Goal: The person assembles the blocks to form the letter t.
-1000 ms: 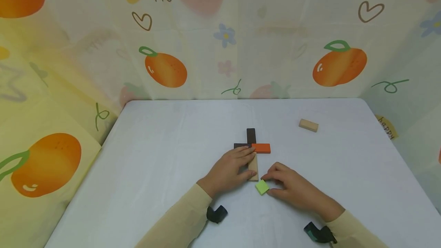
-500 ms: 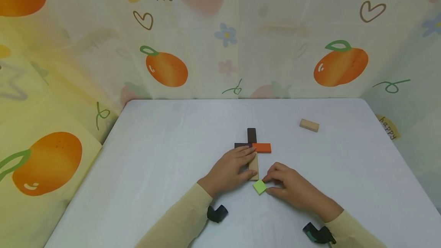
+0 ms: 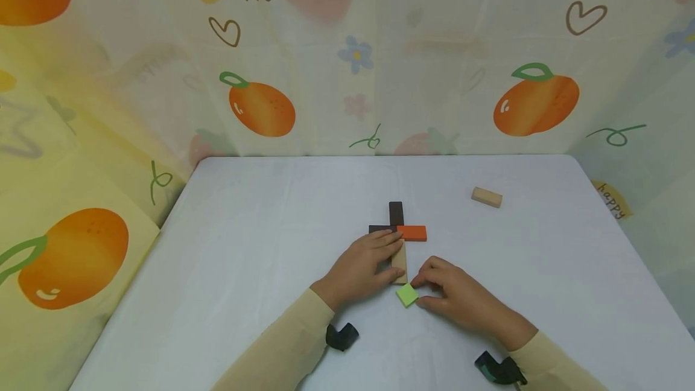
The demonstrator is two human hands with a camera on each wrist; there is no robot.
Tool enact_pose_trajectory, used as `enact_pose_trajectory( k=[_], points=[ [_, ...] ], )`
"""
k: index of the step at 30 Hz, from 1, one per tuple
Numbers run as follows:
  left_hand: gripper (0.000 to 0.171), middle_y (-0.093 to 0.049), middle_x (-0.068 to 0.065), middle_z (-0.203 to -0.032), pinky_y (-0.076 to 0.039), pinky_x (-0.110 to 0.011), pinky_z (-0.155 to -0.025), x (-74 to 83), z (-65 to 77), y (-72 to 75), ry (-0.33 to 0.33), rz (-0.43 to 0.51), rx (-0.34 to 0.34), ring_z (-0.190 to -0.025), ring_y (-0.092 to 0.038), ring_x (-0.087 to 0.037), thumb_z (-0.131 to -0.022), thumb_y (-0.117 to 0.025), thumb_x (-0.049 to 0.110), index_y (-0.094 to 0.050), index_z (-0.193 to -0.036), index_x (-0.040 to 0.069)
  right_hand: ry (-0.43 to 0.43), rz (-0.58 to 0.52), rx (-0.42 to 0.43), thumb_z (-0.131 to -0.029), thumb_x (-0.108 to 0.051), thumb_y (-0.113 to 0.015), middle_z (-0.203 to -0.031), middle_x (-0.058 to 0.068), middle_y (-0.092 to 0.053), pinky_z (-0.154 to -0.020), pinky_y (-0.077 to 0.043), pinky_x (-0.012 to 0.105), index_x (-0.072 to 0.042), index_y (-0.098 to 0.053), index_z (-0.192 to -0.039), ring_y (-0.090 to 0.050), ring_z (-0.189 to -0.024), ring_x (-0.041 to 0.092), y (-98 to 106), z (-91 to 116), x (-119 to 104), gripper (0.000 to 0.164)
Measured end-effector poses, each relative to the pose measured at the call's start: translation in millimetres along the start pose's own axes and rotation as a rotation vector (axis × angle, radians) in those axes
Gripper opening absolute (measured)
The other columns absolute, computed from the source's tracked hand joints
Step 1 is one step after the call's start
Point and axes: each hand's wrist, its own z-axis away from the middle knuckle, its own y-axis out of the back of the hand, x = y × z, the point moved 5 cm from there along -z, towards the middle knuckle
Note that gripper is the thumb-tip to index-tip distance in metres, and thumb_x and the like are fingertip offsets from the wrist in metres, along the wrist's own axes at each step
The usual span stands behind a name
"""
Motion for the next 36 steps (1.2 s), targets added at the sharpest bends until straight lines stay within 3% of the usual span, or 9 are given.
enact_pose_trajectory(
  k=[36],
  points=[
    [0.063, -0.047, -0.002, -0.167, -0.027, -0.037, -0.129, -0.6, 0.2, -0.1, 0.005, 0.025, -0.007, -0.157, -0.036, -0.018, -0.108, -0.072, 0.041, -0.057, -0.159, 0.008, 0.025, -0.009, 0.015, -0.095, -0.023, -0.089, -0.112, -0.010, -0.063, -0.080, -0.055, 0.028, -0.017, -0.079, -0.113, -0.058, -0.092, 0.010, -1.5, -1.7, -1.7, 0.021]
  ],
)
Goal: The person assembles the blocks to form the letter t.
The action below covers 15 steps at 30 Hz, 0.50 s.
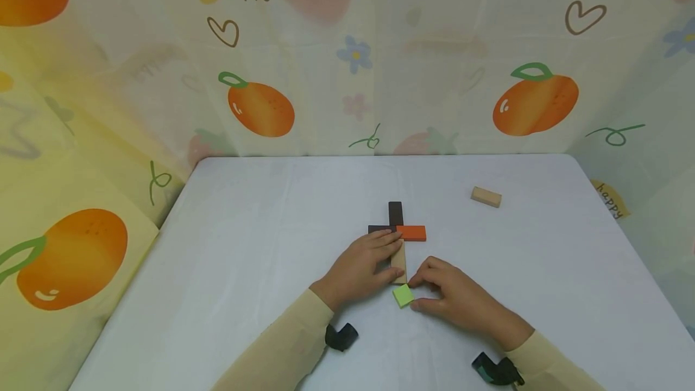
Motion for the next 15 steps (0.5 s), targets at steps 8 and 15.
enact_pose_trajectory(
  k=[8, 15],
  points=[
    [0.063, -0.047, -0.001, -0.167, -0.027, -0.037, -0.129, -1.1, 0.5, -0.7, 0.008, -0.003, -0.002, -0.158, -0.035, -0.017, -0.108, -0.071, 0.042, -0.057, -0.159, 0.008, 0.029, -0.026, 0.035, -0.098, -0.028, -0.087, -0.115, -0.006, -0.068, -0.082, -0.056, 0.032, -0.015, -0.076, -0.121, -0.061, -0.095, 0.014, 12.7, 0.5, 0.2, 0.029],
    [0.063, -0.047, -0.001, -0.167, -0.027, -0.037, -0.128, -0.2, 0.3, -0.5, 0.006, 0.000, -0.004, -0.158, -0.035, -0.017, -0.108, -0.072, 0.042, -0.056, -0.160, 0.009, 0.062, -0.054, 0.079, -0.100, -0.021, -0.085, -0.119, -0.002, -0.069, -0.084, -0.058, 0.035, -0.011, -0.072, -0.132, -0.064, -0.100, 0.019, 26.4, -1.6, -2.1, 0.036]
  ],
)
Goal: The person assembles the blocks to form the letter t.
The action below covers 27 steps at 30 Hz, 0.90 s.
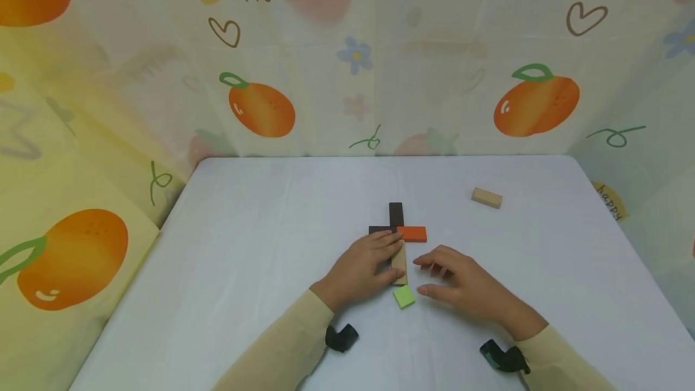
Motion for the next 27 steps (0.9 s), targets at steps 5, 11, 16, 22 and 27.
enact_pose_trajectory(
  k=[5, 11, 16, 22, 27],
  points=[
    [0.064, -0.048, -0.001, -0.166, -0.027, -0.037, -0.128, 0.1, -0.4, 0.2, -0.003, 0.001, 0.000, -0.157, -0.036, -0.018, -0.108, -0.072, 0.042, -0.057, -0.159, 0.008, -0.020, -0.050, 0.018, -0.102, -0.018, -0.082, -0.122, 0.002, -0.069, -0.086, -0.060, 0.038, -0.008, -0.069, -0.139, -0.066, -0.105, 0.022, 9.8, -3.0, 0.6, 0.040],
    [0.063, -0.048, -0.002, -0.166, -0.028, -0.037, -0.128, 0.6, -0.2, 0.9, -0.008, 0.000, 0.003, -0.157, -0.037, -0.018, -0.107, -0.072, 0.042, -0.057, -0.159, 0.008, -0.036, -0.096, 0.029, -0.105, -0.012, -0.075, -0.125, 0.007, -0.069, -0.090, -0.060, 0.039, -0.003, -0.065, -0.143, -0.068, -0.110, 0.026, 22.0, -6.7, 4.0, 0.041],
    [0.063, -0.048, -0.002, -0.166, -0.028, -0.036, -0.128, 0.3, -0.2, 1.0, -0.006, 0.000, 0.004, -0.157, -0.037, -0.018, -0.107, -0.072, 0.042, -0.057, -0.159, 0.008, -0.033, -0.111, 0.045, -0.109, -0.008, -0.066, -0.127, 0.013, -0.069, -0.092, -0.059, 0.035, 0.000, -0.061, -0.147, -0.066, -0.113, 0.028, 33.0, -8.8, 7.2, 0.040],
    [0.063, -0.048, -0.002, -0.166, -0.027, -0.036, -0.128, 1.5, 0.2, 2.1, 0.004, 0.004, -0.003, -0.157, -0.036, -0.018, -0.108, -0.072, 0.042, -0.057, -0.159, 0.008, -0.006, -0.206, 0.081, -0.113, -0.006, -0.053, -0.135, 0.020, -0.065, -0.092, -0.059, 0.032, 0.001, -0.055, -0.153, -0.063, -0.119, 0.033, 46.2, -12.7, 10.9, 0.041],
    [0.063, -0.048, -0.002, -0.166, -0.027, -0.035, -0.128, 0.6, 0.0, 1.2, -0.002, 0.001, -0.001, -0.157, -0.037, -0.018, -0.107, -0.072, 0.041, -0.057, -0.159, 0.008, 0.038, -0.316, 0.094, -0.117, -0.011, -0.041, -0.137, 0.025, -0.060, -0.095, -0.058, 0.033, 0.001, -0.052, -0.156, -0.062, -0.121, 0.032, 56.6, -17.0, 12.0, 0.042]
  ],
)
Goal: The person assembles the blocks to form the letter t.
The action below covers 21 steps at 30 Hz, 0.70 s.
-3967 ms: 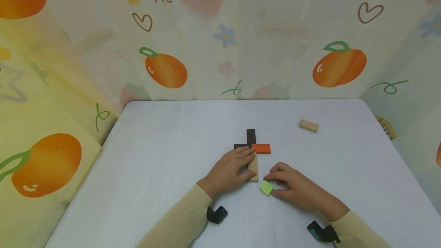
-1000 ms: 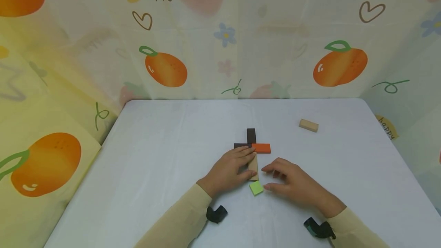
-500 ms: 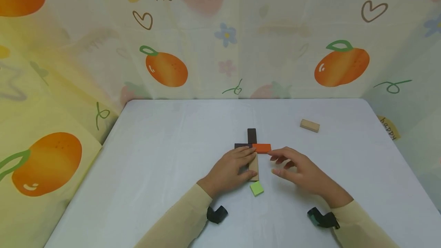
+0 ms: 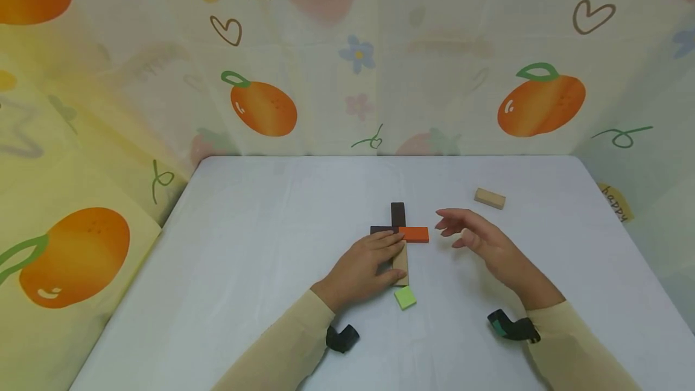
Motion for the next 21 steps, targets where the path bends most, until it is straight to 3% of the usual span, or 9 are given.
enact_pose_trajectory(
  k=[4, 10, 21],
  points=[
    [0.063, -0.048, -0.002, -0.166, -0.026, -0.035, -0.128, -0.6, 0.5, -0.4, -0.004, -0.006, 0.001, -0.157, -0.036, -0.018, -0.108, -0.072, 0.041, -0.057, -0.159, 0.008, -0.005, -0.074, 0.010, -0.120, -0.028, -0.033, -0.138, 0.030, -0.057, -0.098, -0.056, 0.033, -0.006, -0.051, -0.159, -0.060, -0.125, 0.035, 6.0, -2.9, -1.1, 0.048],
    [0.064, -0.048, -0.003, -0.166, -0.026, -0.035, -0.129, -0.6, 0.9, -0.6, -0.007, -0.008, 0.002, -0.157, -0.036, -0.018, -0.108, -0.072, 0.042, -0.056, -0.160, 0.008, 0.004, -0.170, 0.044, -0.118, -0.052, -0.031, -0.141, 0.022, -0.059, -0.101, -0.052, 0.035, -0.008, -0.049, -0.162, -0.056, -0.129, 0.037, 15.6, -6.0, -0.3, 0.064],
    [0.063, -0.048, -0.003, -0.166, -0.026, -0.036, -0.129, -0.2, 0.9, -0.4, -0.010, -0.013, -0.002, -0.157, -0.036, -0.019, -0.108, -0.071, 0.042, -0.056, -0.160, 0.008, -0.011, -0.230, 0.146, -0.118, -0.050, -0.031, -0.144, 0.030, -0.053, -0.105, -0.048, 0.039, 0.000, -0.044, -0.163, -0.052, -0.133, 0.039, 39.4, -5.9, 14.8, 0.068]
  ],
)
